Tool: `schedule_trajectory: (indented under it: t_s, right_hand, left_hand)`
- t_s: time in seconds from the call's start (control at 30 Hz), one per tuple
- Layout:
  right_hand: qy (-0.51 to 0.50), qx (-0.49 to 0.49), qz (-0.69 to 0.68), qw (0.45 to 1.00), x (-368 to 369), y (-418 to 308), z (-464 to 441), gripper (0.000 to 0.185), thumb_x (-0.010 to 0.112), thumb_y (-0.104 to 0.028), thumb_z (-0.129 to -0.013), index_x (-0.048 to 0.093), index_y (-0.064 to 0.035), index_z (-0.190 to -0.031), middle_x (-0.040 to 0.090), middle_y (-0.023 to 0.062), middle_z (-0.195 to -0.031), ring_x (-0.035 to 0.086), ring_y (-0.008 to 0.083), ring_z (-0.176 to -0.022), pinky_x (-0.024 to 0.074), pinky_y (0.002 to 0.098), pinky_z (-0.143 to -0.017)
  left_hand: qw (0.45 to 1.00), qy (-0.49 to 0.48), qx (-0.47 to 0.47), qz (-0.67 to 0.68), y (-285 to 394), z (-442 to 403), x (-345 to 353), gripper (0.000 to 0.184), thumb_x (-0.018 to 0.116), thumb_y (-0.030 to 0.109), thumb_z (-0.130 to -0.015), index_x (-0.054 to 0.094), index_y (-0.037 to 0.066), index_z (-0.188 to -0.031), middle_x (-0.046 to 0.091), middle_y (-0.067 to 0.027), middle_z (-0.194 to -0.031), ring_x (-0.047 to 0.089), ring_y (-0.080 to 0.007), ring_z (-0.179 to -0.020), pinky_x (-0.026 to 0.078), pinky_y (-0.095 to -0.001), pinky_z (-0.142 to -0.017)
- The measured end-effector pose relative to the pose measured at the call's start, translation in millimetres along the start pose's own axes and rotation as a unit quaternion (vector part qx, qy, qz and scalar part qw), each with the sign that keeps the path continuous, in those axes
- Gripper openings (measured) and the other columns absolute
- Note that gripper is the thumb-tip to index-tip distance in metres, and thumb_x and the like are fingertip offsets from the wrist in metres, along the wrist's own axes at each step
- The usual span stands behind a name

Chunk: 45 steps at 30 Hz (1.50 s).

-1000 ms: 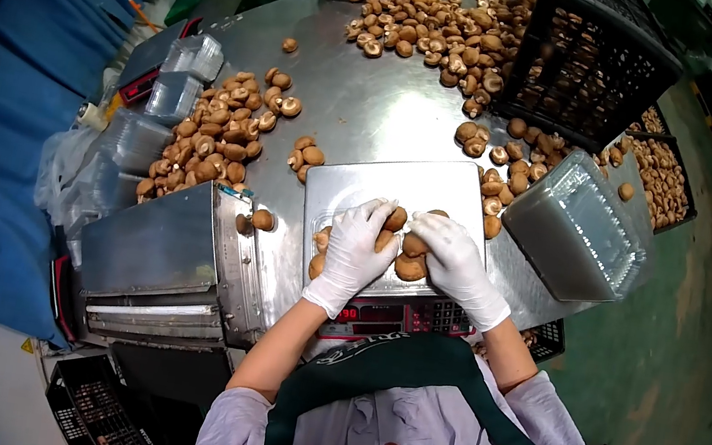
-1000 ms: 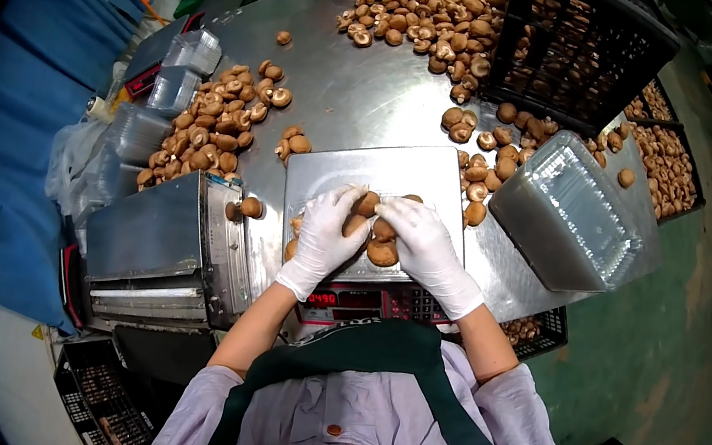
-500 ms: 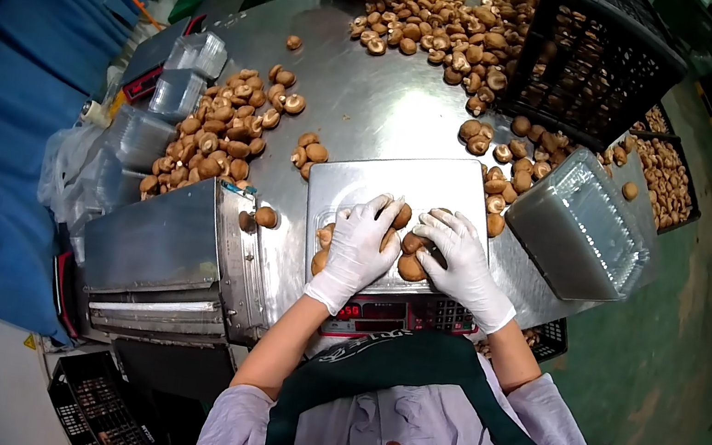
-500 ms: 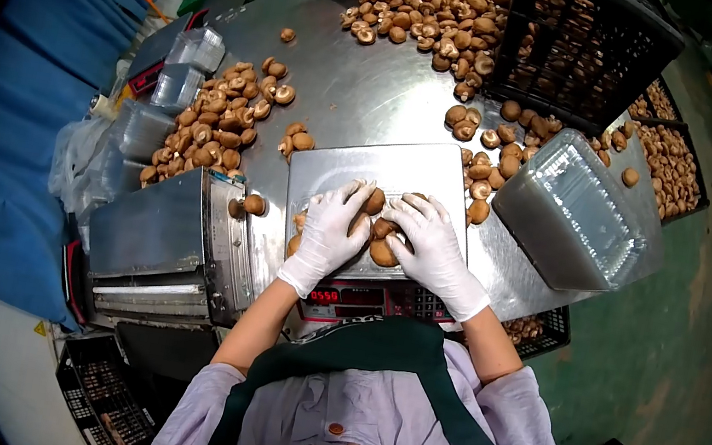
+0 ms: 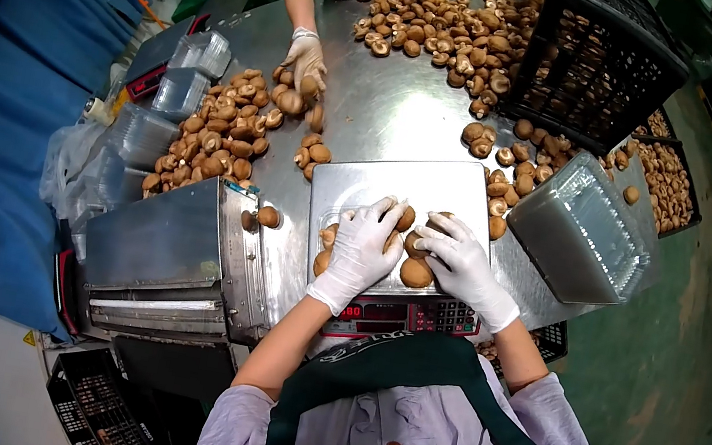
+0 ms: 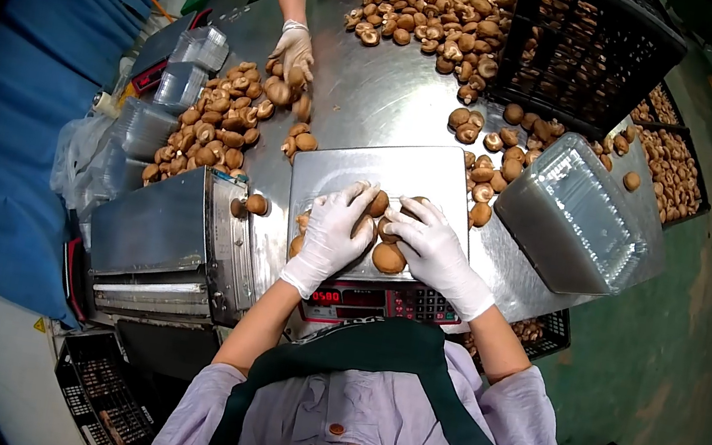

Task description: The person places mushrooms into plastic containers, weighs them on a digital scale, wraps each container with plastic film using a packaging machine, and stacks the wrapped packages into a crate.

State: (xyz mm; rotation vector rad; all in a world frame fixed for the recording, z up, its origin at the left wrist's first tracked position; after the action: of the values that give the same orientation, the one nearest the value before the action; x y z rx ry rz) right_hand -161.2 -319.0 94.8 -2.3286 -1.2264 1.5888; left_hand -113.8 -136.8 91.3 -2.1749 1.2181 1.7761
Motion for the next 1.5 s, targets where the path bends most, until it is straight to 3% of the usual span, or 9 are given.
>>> schedule_trajectory:
  t_s: [0.1,0.33,0.6,0.83,0.97,1.1,1.27,1.33,1.5]
  right_hand:
    - [0.026,0.089,-0.115,0.989,-11.2,-1.5,3.8,0.025,0.067,-0.002,-0.071,0.066,-0.008,-0.095,0.063,0.0102,-0.113,0.051,0.0323,-0.118,0.0413,0.041,-0.099]
    - [0.077,0.17,-0.086,0.979,-17.7,5.3,14.4,0.022,0.064,-0.002,-0.076,0.066,-0.0068,-0.097,0.063,0.0106,-0.114,0.053,0.0293,-0.115,0.0419,0.038,-0.097]
    - [0.099,0.235,-0.129,0.958,-17.9,2.5,20.7,0.03,0.071,-0.01,-0.073,0.066,-0.0053,-0.102,0.063,0.0139,-0.11,0.053,0.0298,-0.113,0.0428,0.038,-0.095]
    - [0.048,0.101,0.012,0.994,-9.9,-0.3,2.8,0.053,0.077,-0.031,-0.066,0.061,-0.0076,-0.111,0.063,0.0118,-0.107,0.052,0.0349,-0.111,0.0422,0.0416,-0.092]
    - [-0.053,0.039,0.114,0.991,-2.9,-6.5,-11.1,0.052,0.072,-0.042,-0.068,0.062,-0.0097,-0.107,0.064,0.0085,-0.103,0.049,0.0331,-0.116,0.0311,0.0523,-0.101]
    - [-0.106,0.033,0.135,0.985,0.4,0.9,-12.7,0.044,0.072,-0.036,-0.069,0.062,-0.0101,-0.103,0.064,0.0066,-0.105,0.05,0.0303,-0.116,0.0311,0.0509,-0.102]
    - [-0.009,0.096,-0.052,0.994,-0.9,6.1,-6.8,0.034,0.072,-0.024,-0.072,0.061,-0.0135,-0.102,0.062,0.0055,-0.112,0.051,0.0291,-0.116,0.031,0.0507,-0.103]
    - [-0.056,0.075,0.023,0.995,3.9,8.7,-1.1,0.032,0.072,-0.026,-0.072,0.06,-0.0143,-0.099,0.061,0.0054,-0.114,0.049,0.031,-0.119,0.0293,0.0521,-0.104]
    - [-0.047,0.081,-0.017,0.995,3.4,4.8,0.0,0.031,0.071,-0.025,-0.073,0.06,-0.0134,-0.099,0.06,0.0081,-0.117,0.046,0.0318,-0.122,0.0306,0.0499,-0.104]
  left_hand:
    - [1.0,0.002,0.012,0.004,-0.6,0.4,0.6,0.047,0.06,0.016,-0.076,0.054,0.008,-0.121,0.056,-0.0135,-0.118,0.056,-0.0288,-0.101,0.039,-0.0406,-0.087]
    - [1.0,-0.01,0.006,0.014,-1.1,-0.4,-0.6,0.047,0.06,0.017,-0.076,0.053,0.007,-0.122,0.056,-0.0138,-0.118,0.056,-0.0287,-0.103,0.04,-0.0405,-0.087]
    - [1.0,-0.003,0.007,0.009,-0.6,-0.2,-1.2,0.049,0.06,0.017,-0.076,0.053,0.006,-0.123,0.056,-0.015,-0.12,0.055,-0.0303,-0.105,0.04,-0.0405,-0.087]
    - [1.0,-0.005,0.005,-0.005,0.1,0.8,0.7,0.044,0.06,0.019,-0.076,0.056,0.006,-0.118,0.057,-0.0149,-0.117,0.056,-0.0295,-0.1,0.04,-0.0408,-0.086]
    - [1.0,-0.006,0.007,-0.002,-1.6,1.6,2.4,0.049,0.06,0.021,-0.077,0.052,0.01,-0.124,0.055,-0.012,-0.119,0.056,-0.0279,-0.101,0.039,-0.0422,-0.086]
    - [1.0,-0.016,-0.001,0.003,-0.6,2.0,0.7,0.05,0.059,0.02,-0.077,0.052,0.009,-0.125,0.055,-0.0126,-0.12,0.056,-0.0289,-0.1,0.04,-0.0418,-0.085]
    - [1.0,-0.019,-0.004,0.011,-2.4,3.0,1.5,0.05,0.058,0.021,-0.079,0.052,0.009,-0.127,0.055,-0.014,-0.121,0.055,-0.0279,-0.104,0.038,-0.0395,-0.088]
    - [1.0,-0.014,0.001,0.016,-1.4,3.1,1.3,0.05,0.059,0.021,-0.078,0.053,0.009,-0.127,0.056,-0.0137,-0.121,0.055,-0.0281,-0.103,0.038,-0.0394,-0.088]
    - [1.0,-0.01,0.016,0.016,-2.9,2.3,4.4,0.052,0.061,0.023,-0.077,0.053,0.008,-0.126,0.057,-0.0125,-0.117,0.056,-0.0283,-0.099,0.039,-0.0394,-0.085]
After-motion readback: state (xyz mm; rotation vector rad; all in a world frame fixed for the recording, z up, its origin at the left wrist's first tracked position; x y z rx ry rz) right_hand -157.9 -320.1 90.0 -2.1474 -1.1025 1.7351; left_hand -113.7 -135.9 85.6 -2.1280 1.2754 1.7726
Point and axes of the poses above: each hand's wrist, its own z-axis away from the middle knuckle, its own x-axis out of the palm, y = z × x, the point moved 1 cm from there along -z, towards the middle knuckle
